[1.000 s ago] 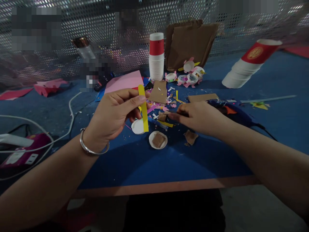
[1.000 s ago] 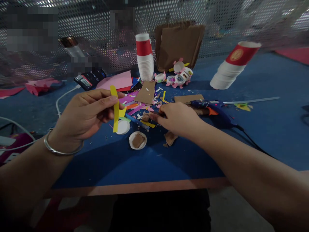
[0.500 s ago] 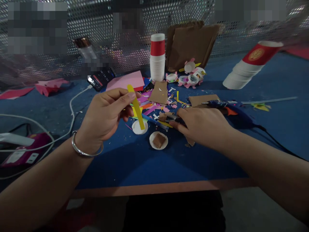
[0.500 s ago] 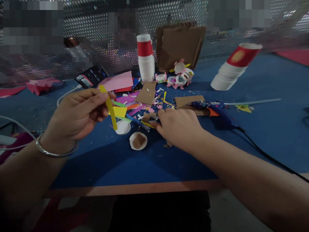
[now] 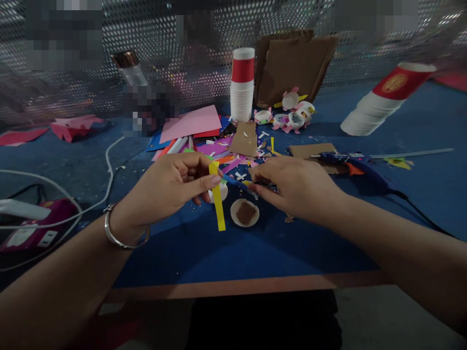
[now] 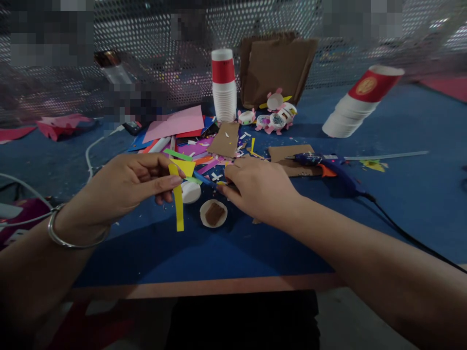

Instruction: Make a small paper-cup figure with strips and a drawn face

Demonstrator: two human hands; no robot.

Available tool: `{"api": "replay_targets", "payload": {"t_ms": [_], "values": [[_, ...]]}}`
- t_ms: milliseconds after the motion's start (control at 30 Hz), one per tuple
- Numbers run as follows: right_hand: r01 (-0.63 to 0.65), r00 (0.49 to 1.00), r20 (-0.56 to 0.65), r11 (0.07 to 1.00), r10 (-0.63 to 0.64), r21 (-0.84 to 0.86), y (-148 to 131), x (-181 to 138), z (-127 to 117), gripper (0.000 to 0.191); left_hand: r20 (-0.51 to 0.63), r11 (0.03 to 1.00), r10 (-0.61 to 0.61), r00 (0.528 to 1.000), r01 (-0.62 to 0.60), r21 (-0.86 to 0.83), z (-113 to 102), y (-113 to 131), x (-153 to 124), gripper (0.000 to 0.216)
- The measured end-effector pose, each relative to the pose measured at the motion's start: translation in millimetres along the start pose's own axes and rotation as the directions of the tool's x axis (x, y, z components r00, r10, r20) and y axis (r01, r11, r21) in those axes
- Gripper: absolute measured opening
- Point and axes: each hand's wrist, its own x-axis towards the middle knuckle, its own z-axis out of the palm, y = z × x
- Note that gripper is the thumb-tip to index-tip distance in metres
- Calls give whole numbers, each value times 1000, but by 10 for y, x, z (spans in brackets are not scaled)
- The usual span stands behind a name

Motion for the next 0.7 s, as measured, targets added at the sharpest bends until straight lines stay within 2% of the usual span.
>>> {"api": "replay_targets", "payload": {"t_ms": [167,400,567,700], "values": [[68,997,39,997,-70,48,-59,198,139,23,-41,992,72,997,-67,110,-19,-5,-25,11],[-21,1000,2,983,21,184,37,209,162,15,-107,976,125,986,-102,193,-123,-89,-5,13],[-70,990,-76,873,121,483,143,85,103,19,-95,976,108,990,-87,201,-136,-147,39,21],[13,986,-140,789,93,614,173,17,120,22,-44,984,106,993,-99,149,-63,-176,54,27]]}}
